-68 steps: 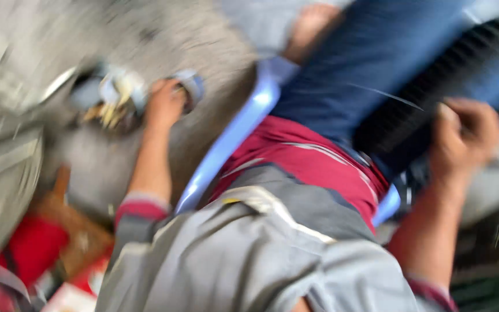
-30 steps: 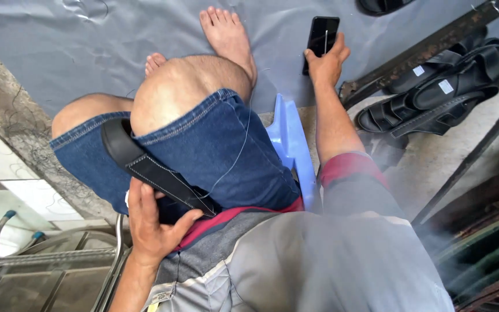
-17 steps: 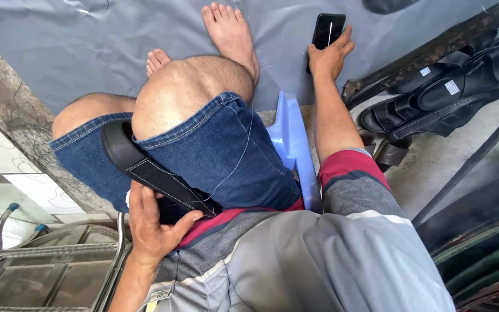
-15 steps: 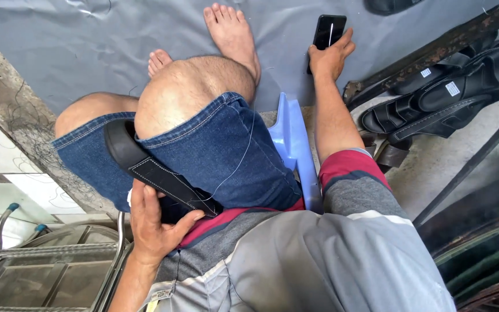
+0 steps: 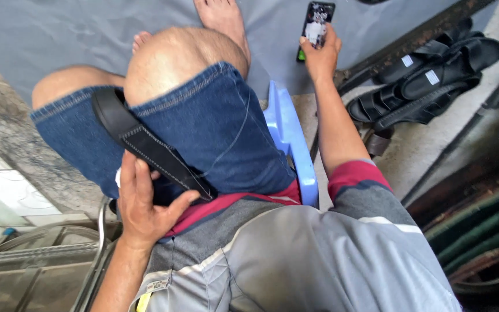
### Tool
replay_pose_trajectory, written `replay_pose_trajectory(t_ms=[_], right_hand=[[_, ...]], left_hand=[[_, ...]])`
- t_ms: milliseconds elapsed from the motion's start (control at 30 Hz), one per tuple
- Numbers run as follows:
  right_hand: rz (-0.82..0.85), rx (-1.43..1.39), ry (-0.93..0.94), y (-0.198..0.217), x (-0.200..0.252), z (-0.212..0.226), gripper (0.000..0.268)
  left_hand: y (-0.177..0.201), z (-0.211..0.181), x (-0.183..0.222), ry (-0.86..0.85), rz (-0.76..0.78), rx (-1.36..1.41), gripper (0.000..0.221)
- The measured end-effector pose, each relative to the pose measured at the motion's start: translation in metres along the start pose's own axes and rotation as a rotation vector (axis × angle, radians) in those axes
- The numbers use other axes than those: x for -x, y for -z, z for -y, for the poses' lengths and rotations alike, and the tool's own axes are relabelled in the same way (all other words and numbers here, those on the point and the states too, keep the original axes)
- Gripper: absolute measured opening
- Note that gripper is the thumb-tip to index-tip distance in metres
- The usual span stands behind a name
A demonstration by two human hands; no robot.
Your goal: Hand-sewing a black leather strap onto a sandal using a needle and thread, followed by checking lottery tickets.
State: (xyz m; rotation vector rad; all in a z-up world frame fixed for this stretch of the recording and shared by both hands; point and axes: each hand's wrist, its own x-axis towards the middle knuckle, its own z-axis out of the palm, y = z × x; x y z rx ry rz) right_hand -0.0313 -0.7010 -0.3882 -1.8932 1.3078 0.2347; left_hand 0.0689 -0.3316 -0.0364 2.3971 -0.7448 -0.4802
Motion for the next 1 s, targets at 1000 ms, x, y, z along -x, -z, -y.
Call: replay_pose_trajectory(t_ms=[1000], right_hand=[[0.81, 0.038, 1.137, 0.137, 0.326, 0.214, 0.02]], left_hand=[[0.002, 0.0, 0.039, 0.149, 0.015, 0.33, 0.087]])
